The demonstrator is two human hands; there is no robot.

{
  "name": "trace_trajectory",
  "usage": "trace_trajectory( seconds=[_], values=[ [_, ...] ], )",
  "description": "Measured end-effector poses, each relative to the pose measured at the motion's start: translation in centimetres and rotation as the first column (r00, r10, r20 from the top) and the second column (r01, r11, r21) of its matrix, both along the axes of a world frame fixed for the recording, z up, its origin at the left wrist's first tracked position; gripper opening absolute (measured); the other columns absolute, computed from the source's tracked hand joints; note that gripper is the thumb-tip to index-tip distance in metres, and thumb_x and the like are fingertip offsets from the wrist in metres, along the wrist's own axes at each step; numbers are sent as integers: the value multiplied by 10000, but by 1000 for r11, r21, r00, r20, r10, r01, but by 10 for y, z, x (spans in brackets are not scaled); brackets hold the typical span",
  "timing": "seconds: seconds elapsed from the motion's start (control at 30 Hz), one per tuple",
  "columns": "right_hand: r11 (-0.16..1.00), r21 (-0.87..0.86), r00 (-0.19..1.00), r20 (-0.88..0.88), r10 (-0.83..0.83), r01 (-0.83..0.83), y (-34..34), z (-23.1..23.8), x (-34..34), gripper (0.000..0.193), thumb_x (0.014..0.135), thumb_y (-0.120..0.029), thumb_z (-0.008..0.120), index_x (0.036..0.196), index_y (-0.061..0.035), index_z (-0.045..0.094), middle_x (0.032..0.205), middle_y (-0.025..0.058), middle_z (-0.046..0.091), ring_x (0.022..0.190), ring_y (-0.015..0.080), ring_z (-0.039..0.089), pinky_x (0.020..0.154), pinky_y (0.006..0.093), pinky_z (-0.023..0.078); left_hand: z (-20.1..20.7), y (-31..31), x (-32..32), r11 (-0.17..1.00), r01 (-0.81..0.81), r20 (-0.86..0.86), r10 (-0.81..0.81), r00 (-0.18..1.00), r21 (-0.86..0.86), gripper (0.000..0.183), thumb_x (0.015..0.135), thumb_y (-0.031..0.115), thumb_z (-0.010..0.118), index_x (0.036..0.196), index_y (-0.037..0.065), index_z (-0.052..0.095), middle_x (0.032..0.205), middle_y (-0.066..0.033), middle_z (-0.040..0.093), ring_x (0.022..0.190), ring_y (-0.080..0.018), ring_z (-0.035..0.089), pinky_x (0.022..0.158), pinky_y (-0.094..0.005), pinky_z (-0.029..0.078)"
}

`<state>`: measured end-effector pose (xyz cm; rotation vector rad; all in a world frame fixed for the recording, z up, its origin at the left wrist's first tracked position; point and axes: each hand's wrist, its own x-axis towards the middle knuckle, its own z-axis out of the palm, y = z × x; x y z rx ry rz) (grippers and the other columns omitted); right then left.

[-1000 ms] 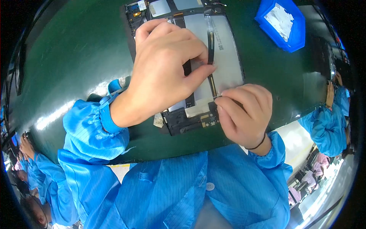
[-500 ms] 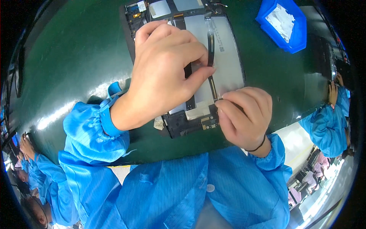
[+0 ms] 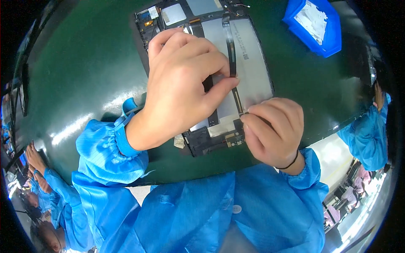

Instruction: The person connects ribbon cables and components inside a tablet assembly by hand.

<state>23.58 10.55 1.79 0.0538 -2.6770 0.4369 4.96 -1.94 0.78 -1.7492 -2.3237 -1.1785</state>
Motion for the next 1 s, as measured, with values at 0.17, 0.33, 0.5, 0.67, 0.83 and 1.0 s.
trace_trajectory(
  seconds=[0.17, 0.33, 0.5, 0.67, 0.83, 1.0],
  values=[
    [1000, -12, 1000, -5, 6, -6, -2, -1, -1, 259, 633, -134, 715, 887, -113, 677, 988, 20, 634, 899, 220, 604, 822, 374, 468, 1, -3, -1, 1000, -5, -19, 4, 1000, -3, 201, 668, 234, 822, 711, 100, 679, 766, -30, 579, 845, -233, 554, 955, -405, 337],
    [1000, -10, 1000, 3, 8, -8, -3, 0, 1, 261, 635, -137, 719, 892, -110, 675, 1012, 25, 639, 933, 229, 611, 831, 375, 469, 2, -2, 1, 1000, -5, -21, 5, 1000, -10, 188, 665, 228, 820, 727, 107, 691, 780, -28, 584, 866, -232, 557, 962, -407, 337],
    [998, 68, 999, 51, 0, -4, -6, 4, -3, 140, 713, -126, 676, 838, -93, 619, 1136, 58, 669, 1121, 286, 609, 873, 390, 466, -1, -4, 4, 1000, -5, -13, 4, 1000, -22, 179, 665, 224, 816, 718, 109, 690, 802, -29, 597, 884, -234, 563, 973, -414, 335],
    [996, 57, 994, 96, 59, -64, -8, 7, -5, 161, 737, -87, 646, 896, -65, 637, 1166, 84, 688, 1180, 331, 575, 923, 436, 434, 0, -8, 1, 1000, -10, -8, 10, 1000, -25, 270, 656, 209, 814, 877, 103, 700, 783, -8, 599, 875, -232, 566, 985, -416, 336],
    [965, 261, 990, 144, -1, -37, -27, 17, 8, 167, 799, -183, 611, 934, -85, 626, 1169, 91, 680, 1208, 273, 579, 1039, 434, 385, 0, -9, 1, 997, -58, 65, 61, 996, -48, 578, 645, 169, 809, 1186, 109, 614, 760, 21, 589, 833, -207, 566, 1003, -415, 316],
    [982, 186, 976, 202, -82, 44, -23, 20, -15, 260, 762, -177, 643, 992, -57, 632, 1080, 77, 691, 1233, 305, 550, 1061, 504, 357, 2, -10, 6, 994, -57, 96, 66, 993, -94, 751, 689, 107, 775, 1370, 81, 460, 861, 2, 613, 908, -193, 568, 1037, -407, 296]
  ],
)
